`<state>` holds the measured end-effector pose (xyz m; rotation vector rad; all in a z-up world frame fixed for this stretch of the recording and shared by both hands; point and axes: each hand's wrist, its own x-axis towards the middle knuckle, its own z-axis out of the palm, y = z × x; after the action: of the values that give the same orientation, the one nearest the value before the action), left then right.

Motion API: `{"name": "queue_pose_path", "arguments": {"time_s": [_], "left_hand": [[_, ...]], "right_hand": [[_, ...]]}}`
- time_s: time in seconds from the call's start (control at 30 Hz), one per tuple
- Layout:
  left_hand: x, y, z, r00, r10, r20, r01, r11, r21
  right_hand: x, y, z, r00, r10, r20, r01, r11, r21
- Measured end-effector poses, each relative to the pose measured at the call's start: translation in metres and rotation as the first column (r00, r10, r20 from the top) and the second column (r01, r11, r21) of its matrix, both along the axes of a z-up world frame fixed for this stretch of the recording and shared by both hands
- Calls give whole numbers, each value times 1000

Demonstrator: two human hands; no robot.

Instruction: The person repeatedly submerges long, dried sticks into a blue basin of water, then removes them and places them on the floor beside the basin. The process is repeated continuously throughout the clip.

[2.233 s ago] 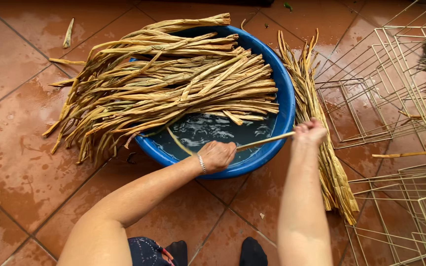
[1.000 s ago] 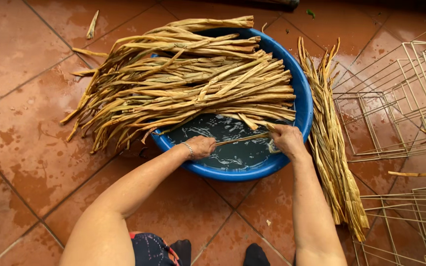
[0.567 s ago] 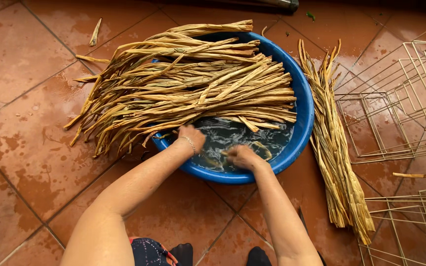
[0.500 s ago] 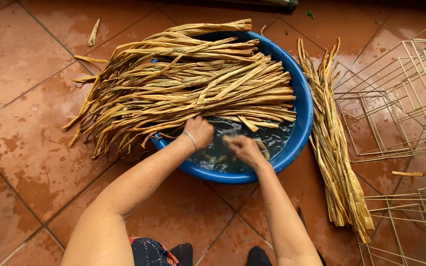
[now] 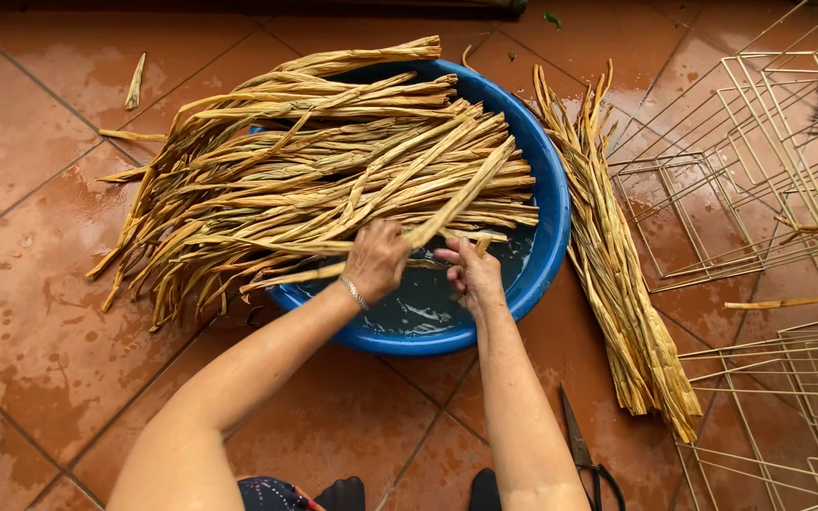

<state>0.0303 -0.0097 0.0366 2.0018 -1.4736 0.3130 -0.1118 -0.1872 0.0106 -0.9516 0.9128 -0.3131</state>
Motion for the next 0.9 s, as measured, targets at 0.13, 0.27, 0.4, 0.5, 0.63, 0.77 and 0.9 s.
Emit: {"name": "queue_pose_path", "arguments": {"time_s": [0.13,0.27,0.4,0.5,0.63,0.77,0.9], "left_hand": [[-29,41,1,969,-37,-244,73,987,141],[-13,61,-8,1000,16,16,-22,867,497],[26,60,-23,973,175,150,-229,801,552],[46,55,-26,943,333,-7,-250,722,645],[53,52,-14,910,379,-165,-253,827,502],[49,60,-2,912,338,-232,-244,902,355],[43,51,8,959,211,191,-247,949,193]], "right_hand": [[4,-6,-2,994,-108,-30,105,991,-82],[2,-8,-11,978,-199,-71,181,963,-198],[8,-2,-15,965,-64,-256,13,981,-194],[13,7,-11,860,175,-480,-301,933,-198],[12,5,7,975,65,-213,-90,990,-108],[2,4,24,1000,5,19,-6,999,34],[4,9,41,998,46,52,-45,999,-6]]}}
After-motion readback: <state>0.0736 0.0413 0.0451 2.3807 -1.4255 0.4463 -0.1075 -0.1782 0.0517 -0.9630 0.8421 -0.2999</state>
